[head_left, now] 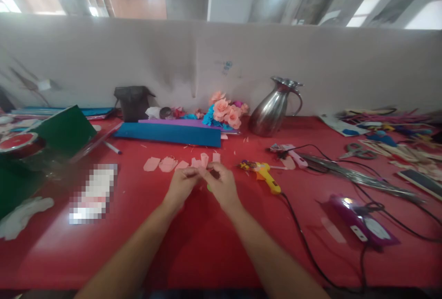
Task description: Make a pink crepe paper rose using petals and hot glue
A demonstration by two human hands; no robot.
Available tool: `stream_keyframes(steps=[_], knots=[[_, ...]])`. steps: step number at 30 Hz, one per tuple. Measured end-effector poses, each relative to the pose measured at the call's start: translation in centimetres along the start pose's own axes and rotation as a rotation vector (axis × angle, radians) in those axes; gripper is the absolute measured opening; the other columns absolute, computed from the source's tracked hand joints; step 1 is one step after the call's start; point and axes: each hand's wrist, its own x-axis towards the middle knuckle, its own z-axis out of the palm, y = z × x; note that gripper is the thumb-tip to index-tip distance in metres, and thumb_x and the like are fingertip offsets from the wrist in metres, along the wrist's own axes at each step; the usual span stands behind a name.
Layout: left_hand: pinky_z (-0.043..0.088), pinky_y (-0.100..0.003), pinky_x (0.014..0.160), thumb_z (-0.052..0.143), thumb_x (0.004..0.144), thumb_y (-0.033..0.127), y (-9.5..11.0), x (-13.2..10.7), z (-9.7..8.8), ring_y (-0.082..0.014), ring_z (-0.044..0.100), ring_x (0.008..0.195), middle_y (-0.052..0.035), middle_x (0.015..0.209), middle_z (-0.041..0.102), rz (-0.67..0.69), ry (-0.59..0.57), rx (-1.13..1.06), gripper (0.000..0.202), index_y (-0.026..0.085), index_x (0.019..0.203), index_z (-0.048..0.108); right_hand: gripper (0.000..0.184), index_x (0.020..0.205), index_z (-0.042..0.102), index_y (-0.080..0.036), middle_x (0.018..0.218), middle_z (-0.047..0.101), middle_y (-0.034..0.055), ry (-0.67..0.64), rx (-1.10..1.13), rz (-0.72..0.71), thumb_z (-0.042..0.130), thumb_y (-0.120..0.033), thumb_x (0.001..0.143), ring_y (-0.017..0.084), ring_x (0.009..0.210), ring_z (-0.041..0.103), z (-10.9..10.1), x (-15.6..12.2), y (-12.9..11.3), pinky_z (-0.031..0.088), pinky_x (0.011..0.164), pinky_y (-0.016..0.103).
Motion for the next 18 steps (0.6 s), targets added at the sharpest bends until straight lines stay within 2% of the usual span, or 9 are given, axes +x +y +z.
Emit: stream_keyframes(steps=[5,9,11,14,18], knots=[[0.046,-0.028,0.069,0.070,0.069,0.028,0.5,-0.1,-0.1,-0.0152,0.060,0.067,-0.0037,0.069,0.069,-0.023,-0.044,-0.060,0.014,0.016,0.076,0.074,0.026,0.075,0.066,-0.017,0.062,0.056,-0.0013,-0.099,0.309,0.245,0.069,-0.042,0.068,0.010,0.052,0.044,-0.4,0.3,-0.3,0.035,0.049,0.023],[0.045,-0.028,0.071,0.069,0.070,0.030,0.5,-0.1,0.0,-0.0151,0.059,0.068,-0.0043,0.069,0.068,-0.007,-0.070,-0.064,0.015,0.015,0.072,0.072,0.024,0.067,0.067,-0.016,0.058,0.053,-0.0019,-0.166,0.403,0.262,0.069,-0.041,0.068,0.008,0.050,0.041,-0.6,0.4,-0.7,0.031,0.046,0.022],[0.045,-0.028,0.071,0.069,0.070,0.030,0.6,0.1,-0.3,-0.0145,0.058,0.068,-0.0035,0.068,0.066,0.015,-0.050,-0.063,0.014,0.016,0.069,0.069,0.025,0.072,0.069,-0.016,0.058,0.053,-0.0016,-0.155,0.396,0.262,0.068,-0.041,0.070,0.008,0.050,0.042,-0.5,0.4,-0.6,0.031,0.046,0.021],[0.043,-0.026,0.069,0.068,0.071,0.030,0.8,0.6,-1.4,-0.0120,0.055,0.067,-0.0006,0.068,0.061,0.090,0.115,-0.124,0.015,0.018,0.067,0.062,0.030,0.086,0.070,-0.017,0.053,0.050,-0.0028,-0.094,0.337,0.286,0.064,-0.043,0.073,0.009,0.047,0.041,-0.4,0.4,-0.1,0.030,0.043,0.021],[0.037,-0.022,0.058,0.066,0.071,0.031,1.4,1.6,-3.9,-0.0080,0.045,0.057,0.0040,0.061,0.047,0.202,0.380,-0.208,0.020,0.019,0.064,0.051,0.030,0.081,0.069,-0.016,0.054,0.052,-0.0022,-0.051,0.262,0.271,0.062,-0.044,0.073,0.009,0.047,0.041,-0.1,0.5,0.6,0.029,0.041,0.021]])
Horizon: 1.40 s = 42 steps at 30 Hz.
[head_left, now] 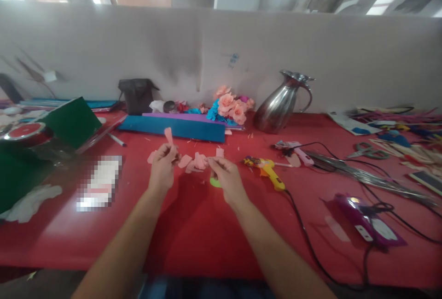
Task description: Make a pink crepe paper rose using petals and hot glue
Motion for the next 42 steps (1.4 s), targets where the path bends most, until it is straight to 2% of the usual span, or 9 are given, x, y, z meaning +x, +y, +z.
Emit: stream_keyframes(steps=[4,7,12,15,25,30,34,37,42], knots=[[0.028,-0.022,0.052,0.062,0.072,0.029,0.8,1.0,-1.4,-0.0071,0.035,0.051,0.0056,0.056,0.039,0.115,0.142,0.169,0.018,0.019,0.063,0.049,0.026,0.079,0.069,-0.017,0.057,0.057,-0.0012,-0.011,-0.134,-0.068,0.059,-0.041,0.077,0.011,0.050,0.047,0.0,0.0,0.2,0.035,0.046,0.023],[0.030,-0.022,0.054,0.065,0.068,0.028,1.1,1.2,-1.8,-0.0077,0.038,0.053,0.0045,0.057,0.044,0.064,0.167,0.252,0.014,0.017,0.065,0.056,0.020,0.081,0.070,-0.019,0.075,0.068,0.0029,-0.047,-0.344,-0.203,0.055,-0.033,0.081,0.016,0.066,0.059,0.0,0.0,0.7,0.044,0.061,0.027],[0.036,-0.027,0.062,0.069,0.057,0.022,0.0,1.7,-2.4,-0.0148,0.052,0.063,-0.0027,0.064,0.062,-0.046,0.111,0.487,0.011,0.017,0.067,0.067,0.020,0.093,0.069,-0.021,0.091,0.069,0.0088,-0.088,-0.964,-0.419,0.056,-0.017,0.079,0.024,0.085,0.058,0.2,-0.1,2.1,0.044,0.073,0.035],[0.036,-0.029,0.063,0.068,0.055,0.017,-1.2,2.2,-2.6,-0.0183,0.055,0.063,-0.0058,0.063,0.065,-0.065,0.046,0.717,0.010,0.017,0.065,0.069,0.015,0.085,0.068,-0.021,0.089,0.067,0.0079,-0.129,-1.086,-0.450,0.056,-0.014,0.079,0.024,0.083,0.055,0.5,-0.3,2.2,0.043,0.073,0.034],[0.022,-0.028,0.057,0.068,0.061,0.020,-2.3,2.0,-2.3,-0.0149,0.041,0.050,0.0008,0.046,0.044,0.065,-0.056,1.016,0.022,0.020,0.045,0.054,0.018,0.075,0.061,-0.019,0.082,0.065,0.0080,-0.150,-1.142,-0.486,0.049,-0.005,0.078,0.024,0.080,0.053,0.4,-0.4,1.7,0.040,0.070,0.034],[0.022,-0.028,0.056,0.066,0.063,0.019,-2.4,2.0,-2.3,-0.0144,0.039,0.050,0.0018,0.046,0.040,0.084,-0.075,1.063,0.031,0.021,0.041,0.043,0.014,0.092,0.059,-0.021,0.084,0.067,0.0066,0.097,-0.948,-0.328,0.046,-0.020,0.086,0.023,0.076,0.060,-0.7,0.3,0.8,0.039,0.061,0.031],[0.022,-0.028,0.055,0.062,0.066,0.016,-2.4,1.9,-2.1,-0.0140,0.039,0.051,0.0014,0.048,0.041,0.053,-0.089,1.146,0.031,0.021,0.044,0.040,0.040,0.121,0.048,-0.020,0.113,0.062,0.0114,0.212,-0.789,-0.310,0.047,-0.017,0.081,0.023,0.084,0.062,-0.9,0.5,0.7,0.045,0.071,0.034],[0.024,-0.027,0.054,0.059,0.067,0.016,-2.2,1.9,-2.0,-0.0137,0.042,0.053,0.0012,0.050,0.044,0.035,-0.091,1.163,0.026,0.020,0.048,0.042,0.044,0.122,0.049,-0.019,0.120,0.057,0.0137,0.152,-0.822,-0.372,0.049,-0.016,0.078,0.023,0.087,0.061,-0.5,0.4,1.2,0.047,0.075,0.037],[0.027,-0.025,0.056,0.056,0.072,0.021,-2.0,2.0,-2.1,-0.0144,0.047,0.060,0.0007,0.058,0.049,-0.021,-0.114,1.224,0.019,0.019,0.056,0.046,0.027,0.100,0.062,-0.019,0.100,0.066,0.0085,-0.032,-0.844,-0.426,0.047,-0.011,0.080,0.022,0.090,0.060,0.2,0.1,1.9,0.047,0.078,0.034]])
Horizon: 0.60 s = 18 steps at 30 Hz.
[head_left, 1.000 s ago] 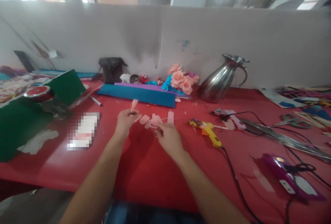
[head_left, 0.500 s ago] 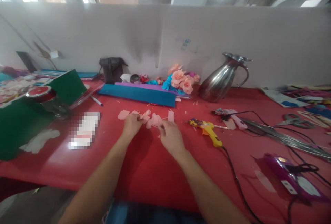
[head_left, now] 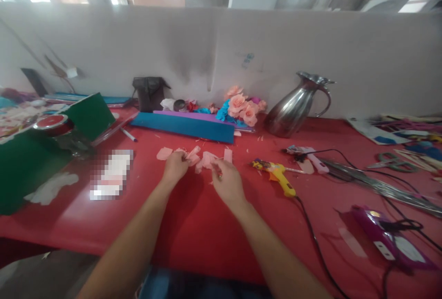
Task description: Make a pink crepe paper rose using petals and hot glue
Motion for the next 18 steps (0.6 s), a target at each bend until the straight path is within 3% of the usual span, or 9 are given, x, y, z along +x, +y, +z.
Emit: stream_keyframes(steps=[8,14,18], knots=[[0.030,-0.026,0.059,0.056,0.067,0.016,-0.3,0.3,-0.1,-0.0156,0.049,0.062,0.0004,0.058,0.050,-0.036,0.019,-0.147,0.015,0.019,0.056,0.046,0.026,0.091,0.067,-0.020,0.096,0.068,0.0049,-0.090,-0.090,-0.122,0.047,-0.007,0.081,0.022,0.092,0.054,0.4,0.3,-0.9,0.042,0.085,0.036],[0.031,-0.025,0.057,0.057,0.067,0.017,-0.9,0.4,0.3,-0.0142,0.049,0.062,0.0005,0.061,0.054,-0.058,0.050,-0.311,0.008,0.018,0.061,0.051,0.024,0.108,0.062,-0.018,0.113,0.063,0.0079,-0.274,-0.286,-0.239,0.050,-0.024,0.088,0.027,0.110,0.045,1.7,1.5,-2.5,0.034,0.093,0.043],[0.034,-0.023,0.058,0.052,0.072,0.021,-0.9,0.5,0.2,-0.0122,0.049,0.061,0.0011,0.064,0.053,-0.074,0.096,-0.426,0.007,0.018,0.066,0.050,0.026,0.113,0.060,-0.021,0.114,0.063,0.0058,-0.271,-0.341,-0.258,0.051,-0.025,0.088,0.030,0.115,0.041,2.7,1.5,-2.6,0.029,0.096,0.046]])
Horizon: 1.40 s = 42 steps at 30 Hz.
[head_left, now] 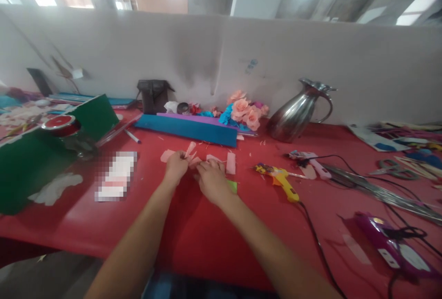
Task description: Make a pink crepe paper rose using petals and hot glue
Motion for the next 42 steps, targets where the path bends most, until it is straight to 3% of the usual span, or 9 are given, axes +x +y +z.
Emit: stream_keyframes(steps=[4,10,14,20,25,29,33,37,42], knots=[[0.034,-0.022,0.055,0.054,0.070,0.022,1.0,-0.3,-0.2,-0.0097,0.044,0.056,0.0039,0.060,0.049,0.013,0.036,-0.193,0.006,0.018,0.067,0.050,0.027,0.113,0.059,-0.023,0.115,0.063,0.0050,0.035,0.005,-0.018,0.051,-0.023,0.088,0.030,0.115,0.041,0.5,-0.2,0.0,0.027,0.097,0.047],[0.033,-0.022,0.057,0.058,0.068,0.026,2.1,-1.0,-0.1,-0.0100,0.045,0.059,0.0039,0.061,0.050,0.081,-0.157,-0.360,0.010,0.018,0.069,0.054,0.019,0.097,0.060,-0.017,0.104,0.063,0.0119,0.183,0.151,0.104,0.046,-0.015,0.084,0.028,0.106,0.049,-0.8,-0.1,0.9,0.037,0.091,0.045],[0.034,-0.022,0.058,0.060,0.069,0.028,2.1,-1.2,0.2,-0.0103,0.046,0.058,0.0039,0.061,0.051,0.119,-0.204,-0.384,0.012,0.018,0.069,0.054,0.030,0.104,0.051,-0.018,0.100,0.062,0.0091,0.364,0.649,0.353,0.056,-0.022,0.075,0.022,0.092,0.058,-1.8,-0.1,2.0,0.046,0.082,0.038],[0.040,-0.025,0.064,0.059,0.074,0.037,2.6,-2.0,0.9,-0.0128,0.053,0.060,0.0014,0.059,0.056,0.113,-0.354,-0.438,0.020,0.017,0.072,0.059,0.025,0.096,0.054,-0.020,0.083,0.066,0.0027,0.347,1.209,0.478,0.058,-0.029,0.073,0.017,0.073,0.064,-1.0,-0.5,2.2,0.050,0.074,0.033],[0.039,-0.025,0.061,0.071,0.064,0.035,3.2,-3.2,1.4,-0.0130,0.053,0.062,-0.0015,0.066,0.061,0.043,-0.452,-0.405,0.025,0.015,0.077,0.066,0.021,0.096,0.054,-0.019,0.080,0.067,0.0023,0.363,1.115,0.458,0.056,-0.026,0.076,0.016,0.070,0.065,-1.7,-1.8,1.7,0.051,0.068,0.030],[0.039,-0.025,0.062,0.071,0.062,0.034,3.4,-4.0,1.4,-0.0127,0.053,0.062,-0.0012,0.064,0.061,-0.025,-0.408,-0.346,0.021,0.015,0.067,0.066,0.018,0.097,0.056,-0.021,0.089,0.067,0.0053,0.385,0.650,0.403,0.048,-0.026,0.082,0.018,0.082,0.064,-4.6,-4.7,4.6,0.049,0.077,0.033],[0.042,-0.028,0.066,0.073,0.057,0.035,3.7,-4.4,1.2,-0.0175,0.057,0.069,-0.0039,0.069,0.066,-0.072,-0.523,-0.266,0.020,0.018,0.066,0.068,0.033,0.102,0.056,-0.013,0.108,0.061,0.0180,0.388,0.012,0.770,0.060,-0.020,0.070,0.032,0.106,0.053,-7.8,-8.7,10.6,0.039,0.090,0.046],[0.042,-0.028,0.063,0.074,0.054,0.031,3.9,-4.6,1.1,-0.0184,0.058,0.065,-0.0040,0.063,0.065,-0.041,-0.686,-0.118,0.017,0.017,0.060,0.068,0.020,0.081,0.059,-0.017,0.078,0.064,0.0068,0.148,0.183,0.947,0.064,-0.017,0.062,0.025,0.080,0.060,-8.8,-10.3,14.9,0.044,0.070,0.033],[0.041,-0.027,0.059,0.071,0.054,0.027,3.7,-4.5,1.1,-0.0192,0.059,0.064,-0.0047,0.064,0.067,-0.057,-0.691,0.025,0.011,0.017,0.058,0.068,0.003,0.066,0.054,-0.018,0.055,0.053,-0.0014,0.093,0.400,0.934,0.056,-0.019,0.064,0.016,0.055,0.055,-8.8,-9.9,14.9,0.038,0.049,0.024]])
